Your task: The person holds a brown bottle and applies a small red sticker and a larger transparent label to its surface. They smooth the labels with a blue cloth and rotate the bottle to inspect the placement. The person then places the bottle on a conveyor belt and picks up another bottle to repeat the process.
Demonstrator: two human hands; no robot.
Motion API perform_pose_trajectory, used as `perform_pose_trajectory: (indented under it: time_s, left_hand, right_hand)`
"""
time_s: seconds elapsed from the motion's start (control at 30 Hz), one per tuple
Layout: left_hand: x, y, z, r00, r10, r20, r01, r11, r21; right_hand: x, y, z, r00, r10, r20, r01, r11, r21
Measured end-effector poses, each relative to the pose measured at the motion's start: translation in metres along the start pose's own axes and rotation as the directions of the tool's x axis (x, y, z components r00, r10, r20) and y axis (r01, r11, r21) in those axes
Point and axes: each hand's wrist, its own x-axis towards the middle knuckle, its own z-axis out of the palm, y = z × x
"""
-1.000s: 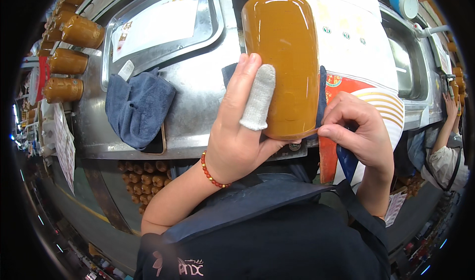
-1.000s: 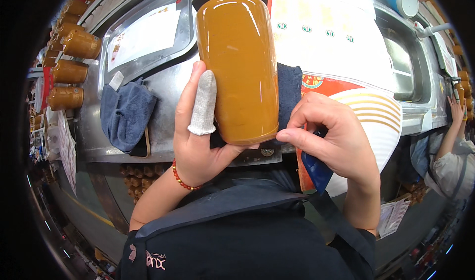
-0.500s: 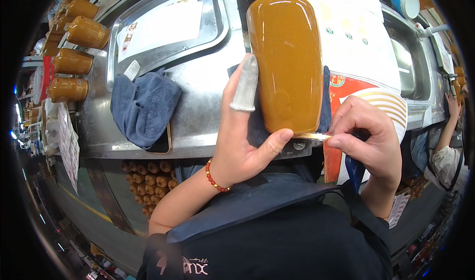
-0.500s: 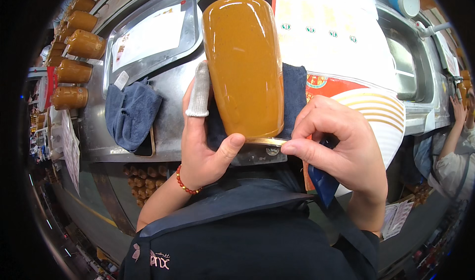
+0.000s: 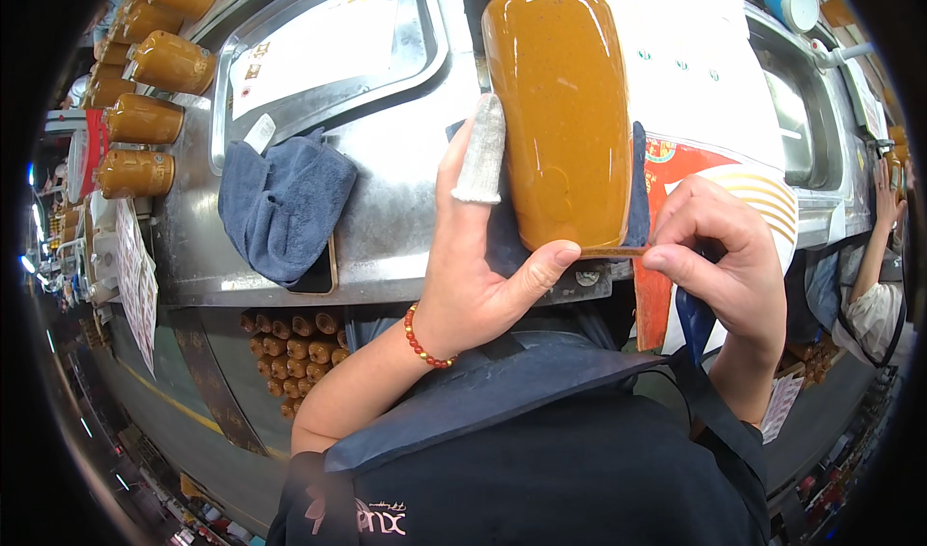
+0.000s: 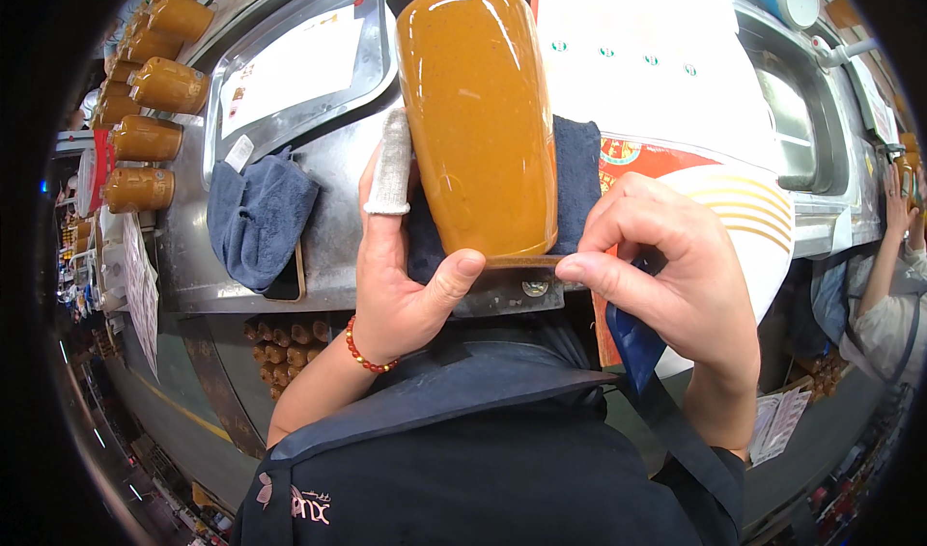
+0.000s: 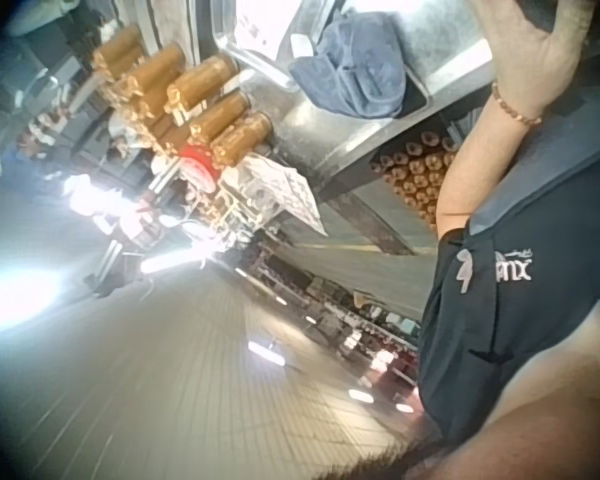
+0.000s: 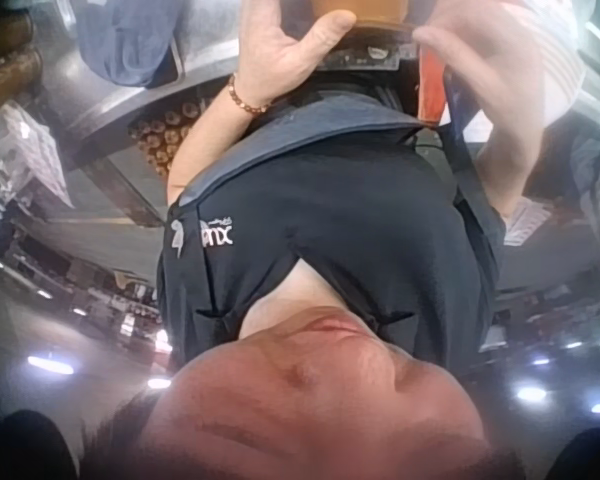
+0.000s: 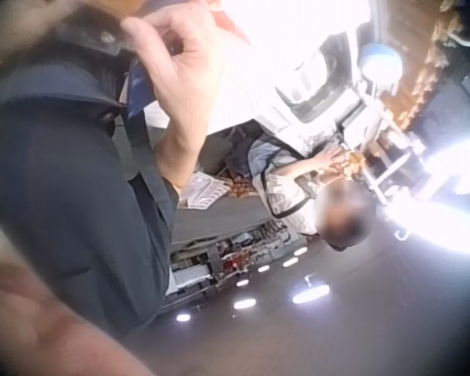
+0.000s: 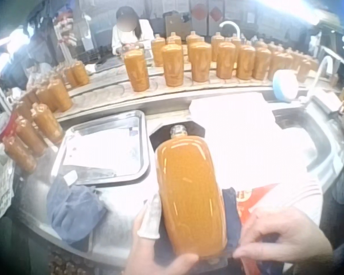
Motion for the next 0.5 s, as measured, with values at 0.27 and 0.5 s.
perform_pose_trajectory:
  time_s: [0.27, 0.5]
  left_hand:
    - [-0.001, -0.004, 0.003, 1.000, -0.013, -0.004, 0.013, 0.997, -0.079]
    - [-0.017, -0.011, -0.005, 0.994, -0.103, -0.019, 0.103, 0.995, 0.001]
  right_hand:
    - [0.003, 0.012, 0.003, 0.996, 0.092, 0.011, -0.092, 0.995, 0.033]
    - [0.007, 0.019, 0.008, 0.981, 0.190, 0.049, -0.194, 0.974, 0.117]
